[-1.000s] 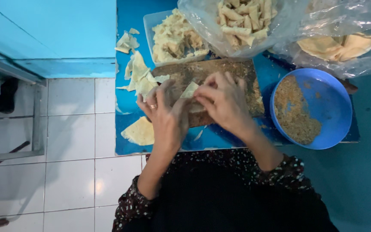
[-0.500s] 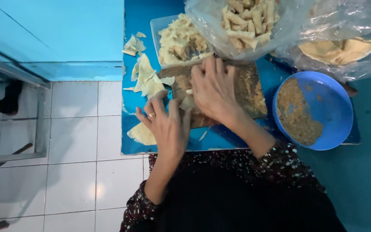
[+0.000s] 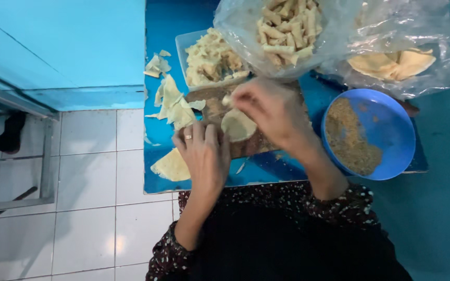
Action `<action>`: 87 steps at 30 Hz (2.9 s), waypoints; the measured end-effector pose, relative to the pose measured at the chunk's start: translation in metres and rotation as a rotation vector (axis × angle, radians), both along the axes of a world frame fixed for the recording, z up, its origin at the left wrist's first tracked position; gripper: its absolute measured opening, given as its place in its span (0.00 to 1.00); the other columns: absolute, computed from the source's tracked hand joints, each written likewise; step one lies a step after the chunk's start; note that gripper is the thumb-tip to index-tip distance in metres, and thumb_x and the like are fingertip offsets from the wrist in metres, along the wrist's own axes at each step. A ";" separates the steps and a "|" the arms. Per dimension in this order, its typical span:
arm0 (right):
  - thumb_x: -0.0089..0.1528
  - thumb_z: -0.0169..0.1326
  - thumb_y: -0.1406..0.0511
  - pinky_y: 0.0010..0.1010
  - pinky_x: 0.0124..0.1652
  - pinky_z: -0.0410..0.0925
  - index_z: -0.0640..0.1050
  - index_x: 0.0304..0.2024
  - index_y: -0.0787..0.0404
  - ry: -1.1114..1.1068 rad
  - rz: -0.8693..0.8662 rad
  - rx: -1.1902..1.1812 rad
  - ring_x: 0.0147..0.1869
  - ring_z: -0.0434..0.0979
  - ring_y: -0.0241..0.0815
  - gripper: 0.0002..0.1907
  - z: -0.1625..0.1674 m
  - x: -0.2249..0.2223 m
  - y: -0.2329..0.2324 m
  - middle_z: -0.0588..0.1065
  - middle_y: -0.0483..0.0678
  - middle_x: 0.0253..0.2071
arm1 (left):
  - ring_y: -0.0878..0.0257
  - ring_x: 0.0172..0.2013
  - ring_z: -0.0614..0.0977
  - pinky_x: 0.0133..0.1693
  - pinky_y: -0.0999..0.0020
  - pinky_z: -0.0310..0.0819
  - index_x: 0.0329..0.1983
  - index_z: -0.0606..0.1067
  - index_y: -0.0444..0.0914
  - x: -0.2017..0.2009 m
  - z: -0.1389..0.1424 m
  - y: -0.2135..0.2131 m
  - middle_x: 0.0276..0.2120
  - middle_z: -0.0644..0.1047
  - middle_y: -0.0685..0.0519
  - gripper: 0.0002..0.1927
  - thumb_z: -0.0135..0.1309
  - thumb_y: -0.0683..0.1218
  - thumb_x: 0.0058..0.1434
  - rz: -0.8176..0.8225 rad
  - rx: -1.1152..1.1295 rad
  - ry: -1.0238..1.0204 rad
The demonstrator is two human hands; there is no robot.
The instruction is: The person folds triangular pastry wrappers on a wooden board, pressing each folded piece closed, and occasionally lifts and tilts a blue bowl of brown filling on the table. Folded pieces are set aside with other finished pastries while more wrappers are taken from a plastic bag.
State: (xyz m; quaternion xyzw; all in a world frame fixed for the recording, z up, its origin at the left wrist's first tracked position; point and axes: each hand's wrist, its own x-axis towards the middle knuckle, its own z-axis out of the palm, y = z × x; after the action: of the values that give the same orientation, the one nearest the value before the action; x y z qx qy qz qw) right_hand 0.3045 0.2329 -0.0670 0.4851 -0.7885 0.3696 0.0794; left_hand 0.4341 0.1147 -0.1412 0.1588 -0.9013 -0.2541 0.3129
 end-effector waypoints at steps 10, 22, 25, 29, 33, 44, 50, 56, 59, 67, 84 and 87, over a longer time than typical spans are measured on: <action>0.69 0.52 0.75 0.31 0.54 0.77 0.73 0.65 0.60 0.110 -0.339 -0.131 0.59 0.81 0.46 0.21 0.062 -0.035 0.062 0.78 0.54 0.55 | 0.44 0.36 0.80 0.37 0.55 0.73 0.48 0.74 0.34 -0.017 0.032 0.003 0.38 0.77 0.41 0.11 0.53 0.35 0.61 -0.209 0.347 0.158; 0.57 0.57 0.68 0.44 0.40 0.71 0.75 0.59 0.56 -0.196 -0.339 0.619 0.46 0.80 0.60 0.26 0.020 0.019 0.208 0.79 0.56 0.50 | 0.49 0.36 0.81 0.37 0.60 0.75 0.43 0.78 0.35 -0.008 0.056 0.016 0.37 0.77 0.46 0.06 0.59 0.37 0.63 -0.318 0.382 0.191; 0.59 0.58 0.66 0.41 0.40 0.72 0.77 0.54 0.56 -0.186 -0.366 0.625 0.45 0.82 0.55 0.20 0.014 0.020 0.213 0.80 0.52 0.46 | 0.46 0.36 0.80 0.37 0.57 0.73 0.41 0.79 0.34 0.007 0.039 0.019 0.36 0.77 0.45 0.05 0.59 0.36 0.62 -0.171 0.316 0.057; 0.62 0.60 0.62 0.40 0.44 0.73 0.79 0.45 0.58 -0.039 -0.436 0.652 0.45 0.82 0.54 0.10 0.000 0.018 0.210 0.80 0.52 0.41 | 0.46 0.38 0.79 0.40 0.55 0.73 0.40 0.78 0.32 0.022 0.020 0.023 0.36 0.76 0.45 0.05 0.58 0.36 0.61 -0.104 0.180 0.068; 0.63 0.64 0.64 0.35 0.42 0.73 0.81 0.49 0.61 -0.117 -0.638 0.420 0.43 0.83 0.47 0.13 0.000 0.018 0.199 0.81 0.53 0.41 | 0.47 0.38 0.79 0.41 0.57 0.74 0.43 0.78 0.32 0.029 0.013 0.019 0.36 0.76 0.44 0.07 0.59 0.36 0.62 -0.136 0.207 0.064; 0.62 0.63 0.73 0.35 0.44 0.75 0.78 0.46 0.61 -0.021 -0.136 -0.038 0.45 0.83 0.49 0.11 -0.039 0.068 0.032 0.81 0.50 0.42 | 0.45 0.37 0.78 0.39 0.53 0.72 0.48 0.75 0.31 0.027 0.008 0.018 0.37 0.75 0.42 0.11 0.56 0.35 0.62 -0.064 0.225 0.067; 0.59 0.60 0.74 0.41 0.47 0.73 0.78 0.52 0.62 0.123 -0.109 0.113 0.51 0.79 0.52 0.18 -0.042 0.080 0.018 0.78 0.50 0.49 | 0.43 0.38 0.78 0.41 0.52 0.72 0.47 0.75 0.32 0.027 0.007 0.017 0.37 0.75 0.41 0.09 0.56 0.35 0.63 -0.074 0.245 0.051; 0.60 0.63 0.67 0.41 0.41 0.69 0.81 0.48 0.55 0.029 -0.395 0.207 0.46 0.75 0.51 0.13 -0.014 0.074 0.042 0.71 0.52 0.48 | 0.43 0.42 0.80 0.44 0.54 0.74 0.48 0.74 0.31 0.032 0.013 0.017 0.41 0.76 0.41 0.09 0.54 0.34 0.65 -0.131 0.307 0.100; 0.60 0.64 0.64 0.43 0.44 0.68 0.79 0.45 0.59 0.100 -0.370 0.276 0.50 0.74 0.57 0.12 -0.016 0.072 0.049 0.68 0.52 0.47 | 0.45 0.43 0.80 0.45 0.55 0.74 0.51 0.75 0.32 0.031 0.012 0.019 0.41 0.77 0.42 0.11 0.52 0.33 0.66 -0.145 0.309 0.108; 0.64 0.61 0.68 0.36 0.44 0.72 0.78 0.44 0.60 -0.289 -0.324 0.055 0.45 0.81 0.46 0.08 -0.038 0.072 0.043 0.79 0.48 0.44 | 0.46 0.43 0.78 0.46 0.55 0.74 0.50 0.74 0.34 0.021 0.001 0.025 0.40 0.76 0.45 0.12 0.56 0.35 0.64 -0.112 0.197 0.147; 0.60 0.65 0.70 0.30 0.37 0.75 0.77 0.44 0.61 -0.361 -0.412 -0.032 0.37 0.84 0.39 0.12 -0.043 0.075 0.033 0.81 0.47 0.38 | 0.45 0.46 0.79 0.47 0.55 0.74 0.47 0.73 0.31 0.024 -0.005 0.029 0.48 0.74 0.42 0.11 0.56 0.33 0.62 -0.155 0.216 0.130; 0.61 0.64 0.71 0.31 0.38 0.74 0.78 0.45 0.61 -0.299 -0.310 -0.015 0.39 0.84 0.43 0.11 -0.041 0.078 0.031 0.81 0.49 0.40 | 0.45 0.48 0.78 0.48 0.56 0.74 0.48 0.73 0.30 0.027 -0.002 0.025 0.48 0.73 0.42 0.12 0.56 0.33 0.62 -0.181 0.203 0.111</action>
State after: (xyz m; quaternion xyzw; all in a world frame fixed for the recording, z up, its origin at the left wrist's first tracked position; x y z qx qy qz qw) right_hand 0.3829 0.2642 -0.1083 0.2971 -0.8539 0.4267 0.0212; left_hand 0.4606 0.1402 -0.1431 0.0936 -0.8629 -0.3795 0.3204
